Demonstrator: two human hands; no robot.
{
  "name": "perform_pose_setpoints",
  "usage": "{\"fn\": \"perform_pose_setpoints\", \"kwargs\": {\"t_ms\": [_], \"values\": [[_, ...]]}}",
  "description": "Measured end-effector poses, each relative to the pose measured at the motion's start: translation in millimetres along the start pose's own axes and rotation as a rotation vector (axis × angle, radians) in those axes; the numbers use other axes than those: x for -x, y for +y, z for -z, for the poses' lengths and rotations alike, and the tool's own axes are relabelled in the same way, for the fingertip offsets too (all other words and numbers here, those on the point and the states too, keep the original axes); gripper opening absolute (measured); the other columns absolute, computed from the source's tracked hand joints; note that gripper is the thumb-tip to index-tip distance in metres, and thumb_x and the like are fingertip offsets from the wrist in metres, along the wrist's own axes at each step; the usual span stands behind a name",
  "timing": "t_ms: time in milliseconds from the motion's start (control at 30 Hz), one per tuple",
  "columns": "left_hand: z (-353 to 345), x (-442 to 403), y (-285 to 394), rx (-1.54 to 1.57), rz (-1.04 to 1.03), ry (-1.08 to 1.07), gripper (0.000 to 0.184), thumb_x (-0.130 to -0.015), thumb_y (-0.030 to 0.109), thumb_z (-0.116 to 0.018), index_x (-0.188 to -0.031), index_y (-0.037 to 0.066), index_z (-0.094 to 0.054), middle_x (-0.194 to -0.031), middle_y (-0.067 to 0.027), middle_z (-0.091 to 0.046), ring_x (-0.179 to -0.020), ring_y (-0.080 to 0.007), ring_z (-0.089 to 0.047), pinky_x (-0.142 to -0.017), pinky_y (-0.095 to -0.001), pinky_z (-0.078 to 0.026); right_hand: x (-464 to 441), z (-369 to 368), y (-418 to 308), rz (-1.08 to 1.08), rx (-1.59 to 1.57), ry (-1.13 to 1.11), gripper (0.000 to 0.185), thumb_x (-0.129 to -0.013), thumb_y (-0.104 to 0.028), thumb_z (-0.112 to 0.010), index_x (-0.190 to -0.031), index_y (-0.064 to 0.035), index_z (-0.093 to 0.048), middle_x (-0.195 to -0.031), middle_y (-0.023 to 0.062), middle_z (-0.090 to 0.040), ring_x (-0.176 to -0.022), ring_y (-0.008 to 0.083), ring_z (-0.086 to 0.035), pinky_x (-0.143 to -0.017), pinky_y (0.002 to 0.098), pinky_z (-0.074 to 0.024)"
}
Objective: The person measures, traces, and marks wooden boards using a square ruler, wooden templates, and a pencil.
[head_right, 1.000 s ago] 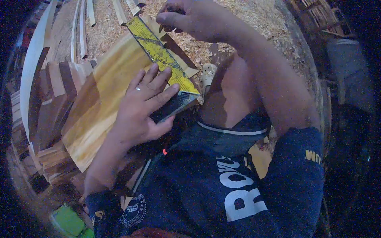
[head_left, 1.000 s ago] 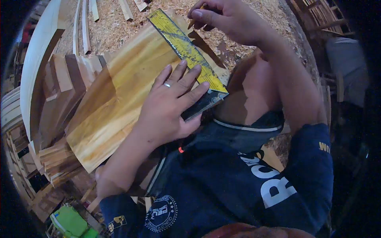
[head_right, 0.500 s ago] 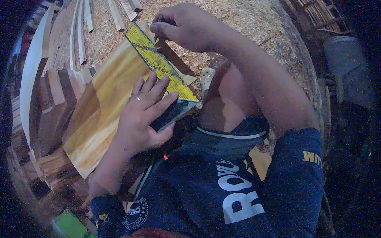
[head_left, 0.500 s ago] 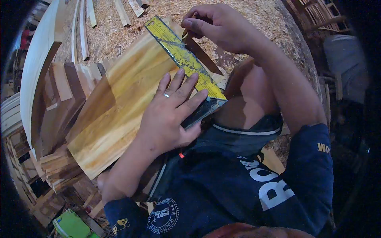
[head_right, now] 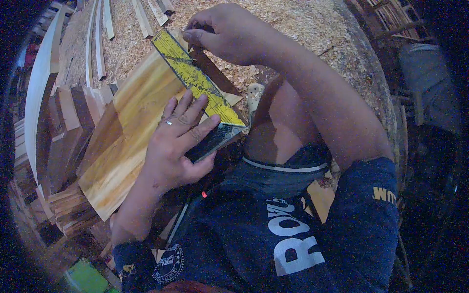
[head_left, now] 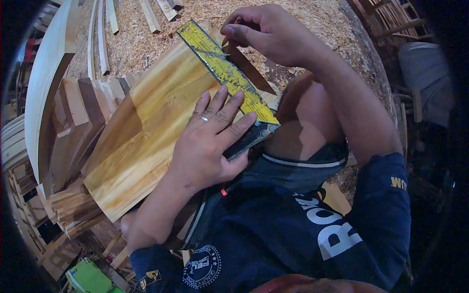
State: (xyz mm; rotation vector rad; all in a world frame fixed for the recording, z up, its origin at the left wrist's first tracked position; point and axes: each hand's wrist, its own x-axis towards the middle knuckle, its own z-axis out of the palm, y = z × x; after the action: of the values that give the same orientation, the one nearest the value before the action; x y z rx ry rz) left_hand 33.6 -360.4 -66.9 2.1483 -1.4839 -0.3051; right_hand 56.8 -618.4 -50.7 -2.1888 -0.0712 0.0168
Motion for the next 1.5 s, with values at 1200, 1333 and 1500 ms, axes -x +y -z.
{"fn": "perform_pose_setpoints", "kwargs": {"t_ms": [1200,1333,1500], "values": [[2,0,-1,-0.009,-0.036,-0.014,0.065,-0.068,0.022,-0.077,-0.131,0.014,-0.063,-0.146,-0.0173,-0.051,-0.139,-0.041,-0.043,-0.118,-0.0561,-0.028,-7,-23,3,0.181,0.275,0.182,0.024,-0.097,-0.023,-0.061,-0.097,-0.0003,-0.067,-0.073,0.0167,-0.068,-0.064,0.03,-0.066,-0.064,0.0387,-0.0517],[4,0,-1,-0.008,-0.031,-0.02,0.065,-0.068,0.022,-0.077,-0.131,0.013,-0.063,-0.146,-0.0174,-0.052,-0.139,-0.0405,-0.043,-0.118,-0.0553,-0.027,28,-20,-5,0.136,0.228,0.085,0.024,-0.096,-0.024,-0.061,-0.096,-0.0012,-0.069,-0.07,0.0162,-0.067,-0.061,0.0309,-0.065,-0.061,0.0401,-0.0514],[1,-1,-1,-0.035,-0.036,-0.026,0.065,-0.066,0.021,-0.074,-0.13,0.013,-0.065,-0.147,-0.0179,-0.051,-0.14,-0.0415,-0.042,-0.118,-0.0549,-0.028,-14,-26,12,0.227,0.325,0.262,0.029,-0.097,-0.03,-0.06,-0.097,-0.0027,-0.071,-0.076,0.0171,-0.068,-0.067,0.0306,-0.067,-0.065,0.0411,-0.0518]]}}
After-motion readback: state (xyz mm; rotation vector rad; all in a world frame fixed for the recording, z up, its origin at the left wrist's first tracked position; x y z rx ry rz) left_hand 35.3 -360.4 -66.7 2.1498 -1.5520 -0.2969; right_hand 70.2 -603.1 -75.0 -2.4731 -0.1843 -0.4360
